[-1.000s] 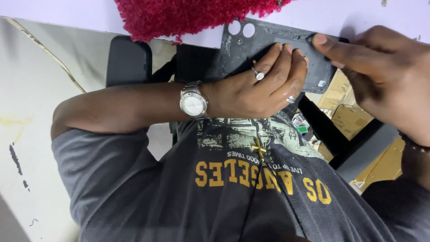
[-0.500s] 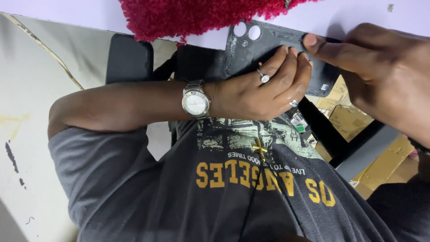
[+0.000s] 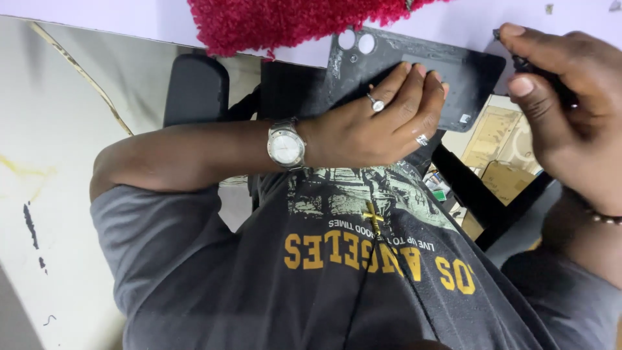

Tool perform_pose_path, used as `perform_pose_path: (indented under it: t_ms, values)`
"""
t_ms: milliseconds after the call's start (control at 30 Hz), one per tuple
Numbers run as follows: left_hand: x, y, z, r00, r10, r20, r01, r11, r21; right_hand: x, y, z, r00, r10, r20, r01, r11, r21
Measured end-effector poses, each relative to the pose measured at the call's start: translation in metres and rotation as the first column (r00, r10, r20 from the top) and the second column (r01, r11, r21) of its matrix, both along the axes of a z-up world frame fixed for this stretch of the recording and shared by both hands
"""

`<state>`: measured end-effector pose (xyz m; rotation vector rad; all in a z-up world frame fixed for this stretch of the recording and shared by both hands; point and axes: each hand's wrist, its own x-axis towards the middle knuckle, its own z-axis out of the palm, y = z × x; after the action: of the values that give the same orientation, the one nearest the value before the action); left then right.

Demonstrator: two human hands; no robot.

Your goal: Reassembling the internal components and back cover of a mobile phone, including cleaning adhesive and fitting parts.

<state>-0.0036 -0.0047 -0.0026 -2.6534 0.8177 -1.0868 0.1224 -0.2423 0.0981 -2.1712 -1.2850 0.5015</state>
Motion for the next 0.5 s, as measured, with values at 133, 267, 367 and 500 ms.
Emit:
perform_pose_path:
  t_ms: [133, 267, 367, 500]
  values:
    - [-0.004, -0.004, -0.007, 0.999, 0.010, -0.042, -0.011, 1.000, -0.008, -0.015, -0.001, -0.007, 0.999, -0.052, 0.013, 0.051, 0.998, 0.039]
    - [-0.005, -0.019, 0.008, 0.990, 0.052, -0.131, -0.054, 0.998, -0.016, -0.023, 0.003, -0.013, 0.872, -0.238, -0.428, 0.278, 0.960, 0.032]
    - [0.001, -0.033, 0.023, 0.946, 0.169, -0.276, -0.186, 0.982, -0.037, -0.017, 0.002, -0.012, 0.826, -0.275, -0.492, 0.350, 0.934, 0.065]
    - [0.016, -0.035, 0.045, 0.844, -0.058, -0.532, -0.224, 0.864, -0.450, -0.010, 0.001, -0.012, 0.884, -0.206, -0.420, 0.266, 0.960, 0.091]
